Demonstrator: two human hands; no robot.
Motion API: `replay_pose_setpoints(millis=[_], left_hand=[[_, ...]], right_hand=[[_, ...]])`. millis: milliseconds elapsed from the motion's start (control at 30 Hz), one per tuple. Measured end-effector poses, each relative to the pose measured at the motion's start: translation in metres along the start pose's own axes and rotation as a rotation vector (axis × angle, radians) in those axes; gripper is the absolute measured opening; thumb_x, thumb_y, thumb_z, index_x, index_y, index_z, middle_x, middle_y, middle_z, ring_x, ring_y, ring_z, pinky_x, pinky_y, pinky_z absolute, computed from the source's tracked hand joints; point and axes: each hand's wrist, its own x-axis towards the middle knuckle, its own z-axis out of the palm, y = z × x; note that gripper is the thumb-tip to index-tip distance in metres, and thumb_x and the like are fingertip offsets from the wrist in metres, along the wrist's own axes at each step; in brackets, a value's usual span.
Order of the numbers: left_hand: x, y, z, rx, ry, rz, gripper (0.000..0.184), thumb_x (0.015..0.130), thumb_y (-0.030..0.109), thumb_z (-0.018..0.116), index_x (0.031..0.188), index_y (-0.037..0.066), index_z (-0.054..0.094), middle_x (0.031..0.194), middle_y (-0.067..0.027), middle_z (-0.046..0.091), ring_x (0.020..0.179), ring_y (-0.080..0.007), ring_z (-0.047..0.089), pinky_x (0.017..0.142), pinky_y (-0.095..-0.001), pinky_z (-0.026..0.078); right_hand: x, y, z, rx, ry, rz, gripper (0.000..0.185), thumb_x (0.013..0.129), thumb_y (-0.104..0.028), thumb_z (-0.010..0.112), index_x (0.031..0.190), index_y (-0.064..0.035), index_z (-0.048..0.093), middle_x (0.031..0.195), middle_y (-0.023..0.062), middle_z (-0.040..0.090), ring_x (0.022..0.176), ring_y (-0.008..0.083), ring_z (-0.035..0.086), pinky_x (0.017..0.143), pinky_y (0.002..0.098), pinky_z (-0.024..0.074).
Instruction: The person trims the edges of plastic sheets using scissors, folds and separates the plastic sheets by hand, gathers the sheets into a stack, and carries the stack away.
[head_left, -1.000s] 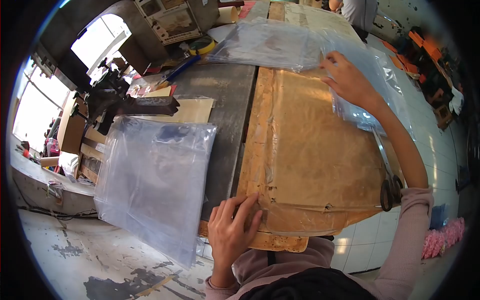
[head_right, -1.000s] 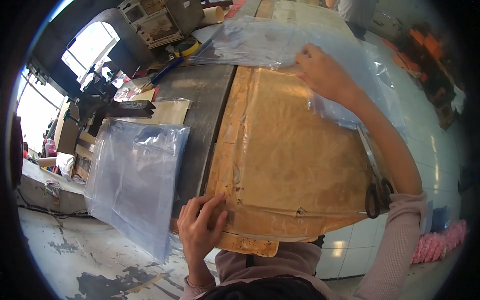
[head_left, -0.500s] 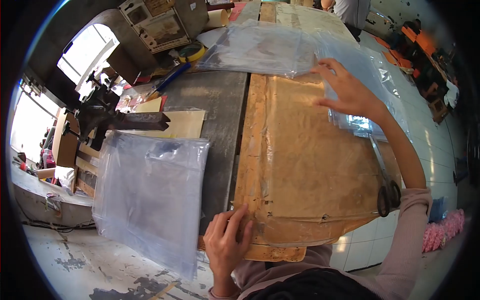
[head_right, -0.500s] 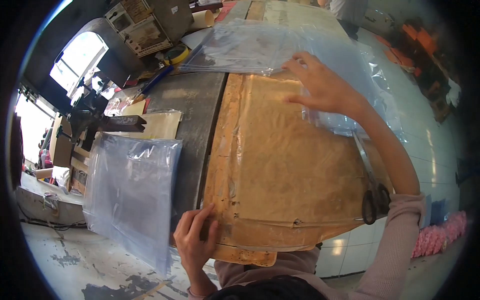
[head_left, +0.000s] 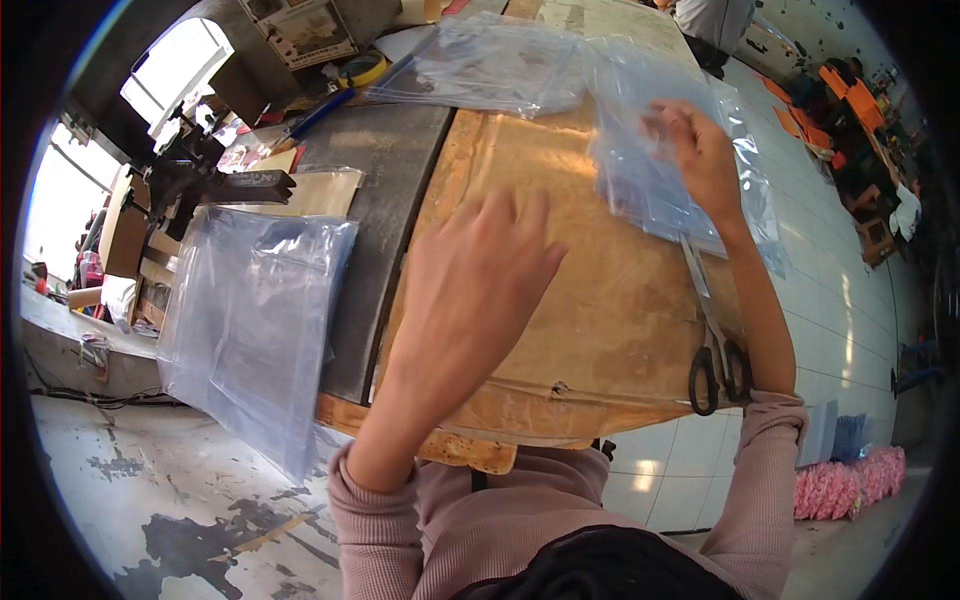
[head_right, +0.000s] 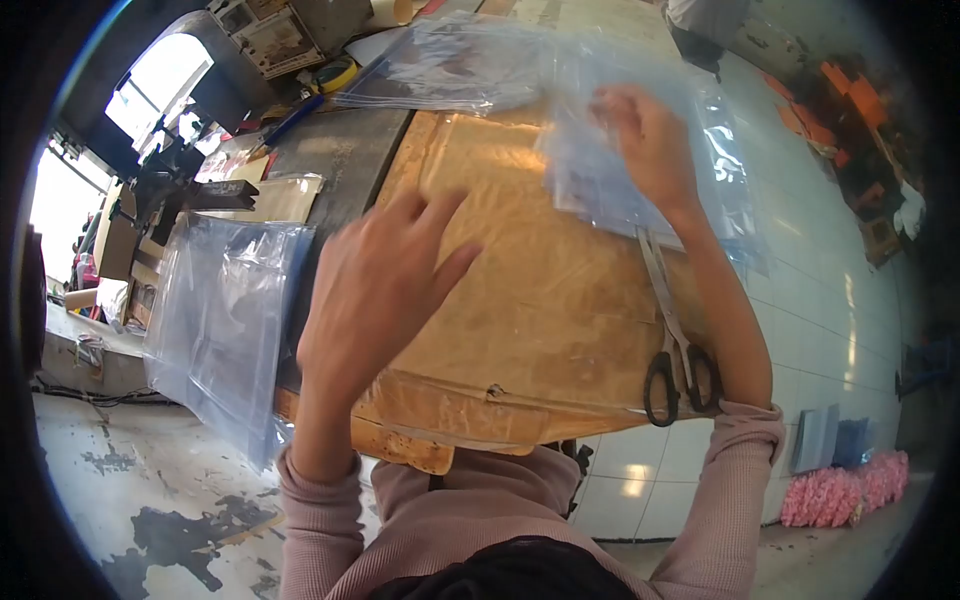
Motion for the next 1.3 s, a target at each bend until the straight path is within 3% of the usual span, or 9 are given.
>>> replay_pose_setpoints(millis=[100,233,400,467,567,867,1067,1167,1300], left_hand=[[0.058,0.0,0.023,0.19,-0.194,0.129,0.037,0.079,0.026,0.063,0.107,0.005,0.053,0.086,-0.0134,0.059,0.08,-0.0296,0.06,0.066,-0.0391,0.048],[0.145,-0.039,0.079,-0.075,-0.167,0.357,0.047,0.076,0.021,0.067,0.117,0.008,0.05,0.09,-0.0153,0.06,0.083,-0.0305,0.062,0.073,-0.0393,0.049],[0.196,-0.056,0.099,-0.49,-0.571,0.433,0.042,0.076,0.019,0.068,0.114,0.008,0.055,0.094,-0.012,0.064,0.083,-0.0202,0.062,0.078,-0.0318,0.048],[0.205,-0.066,0.112,-0.609,-0.545,0.435,0.039,0.076,0.02,0.069,0.11,0.007,0.057,0.089,-0.0099,0.064,0.08,-0.0183,0.062,0.076,-0.0302,0.048],[0.207,-0.067,0.117,-0.751,-0.617,0.306,0.033,0.076,0.022,0.069,0.099,0.001,0.059,0.084,-0.0083,0.065,0.078,-0.0149,0.061,0.071,-0.0264,0.049],[0.212,-0.064,0.117,-1.027,-0.597,0.105,0.04,0.077,0.022,0.069,0.104,0.0,0.049,0.078,-0.008,0.063,0.075,-0.0129,0.062,0.067,-0.0246,0.05],[0.209,-0.053,0.095,-1.127,-0.641,0.082,0.048,0.077,0.018,0.07,0.11,-0.004,0.044,0.083,-0.012,0.063,0.078,-0.0152,0.063,0.073,-0.0256,0.052],[0.204,-0.042,0.09,-1.185,-0.64,0.084,0.05,0.078,0.017,0.069,0.112,-0.007,0.041,0.087,-0.0143,0.062,0.08,-0.0169,0.064,0.076,-0.0276,0.053],[0.207,-0.04,0.096,-1.236,-0.622,0.07,0.047,0.08,0.017,0.067,0.111,-0.007,0.042,0.09,-0.0159,0.062,0.081,-0.0186,0.064,0.075,-0.0289,0.054]], right_hand=[[0.002,-0.016,-0.012,-0.194,0.244,-0.17,0.024,0.092,-0.006,0.043,0.114,-0.0049,0.053,0.096,0.0128,0.065,0.086,0.0191,0.065,0.068,0.0278,0.0541],[0.021,-0.019,-0.028,-0.641,0.367,-0.695,0.025,0.086,0.003,0.047,0.108,-0.0048,0.056,0.103,0.0115,0.063,0.088,0.023,0.065,0.066,0.0293,0.0543],[0.006,-0.01,-0.001,-0.608,-0.113,-0.416,0.03,0.078,-0.007,0.06,0.107,-0.0048,0.056,0.109,0.0141,0.058,0.094,0.0317,0.059,0.077,0.0378,0.0497],[-0.014,-0.004,0.009,-0.54,-0.276,-0.211,0.033,0.078,-0.011,0.062,0.109,-0.0042,0.054,0.114,0.0169,0.055,0.098,0.0341,0.057,0.08,0.0398,0.048],[-0.01,-0.001,0.004,-0.437,-0.312,-0.238,0.039,0.079,-0.011,0.063,0.115,-0.0042,0.05,0.118,0.0202,0.05,0.101,0.0366,0.055,0.084,0.0411,0.0466],[-0.008,0.002,0.011,-0.462,-0.176,-0.44,0.035,0.078,0.003,0.059,0.111,-0.0056,0.051,0.106,0.0103,0.061,0.09,0.028,0.062,0.069,0.0325,0.0544],[-0.005,0.008,0.012,-0.305,0.155,-0.488,0.027,0.079,0.006,0.057,0.105,-0.0042,0.053,0.11,0.0125,0.059,0.094,0.025,0.062,0.071,0.0301,0.055],[-0.009,-0.004,0.022,-0.07,0.224,-0.326,0.026,0.081,0.007,0.056,0.104,-0.0027,0.052,0.116,0.0146,0.055,0.099,0.0262,0.06,0.073,0.029,0.0543],[-0.011,-0.011,0.013,-0.444,-0.01,-0.306,0.039,0.081,-0.015,0.064,0.114,-0.0012,0.049,0.122,0.018,0.051,0.108,0.0376,0.053,0.089,0.0397,0.0454]])
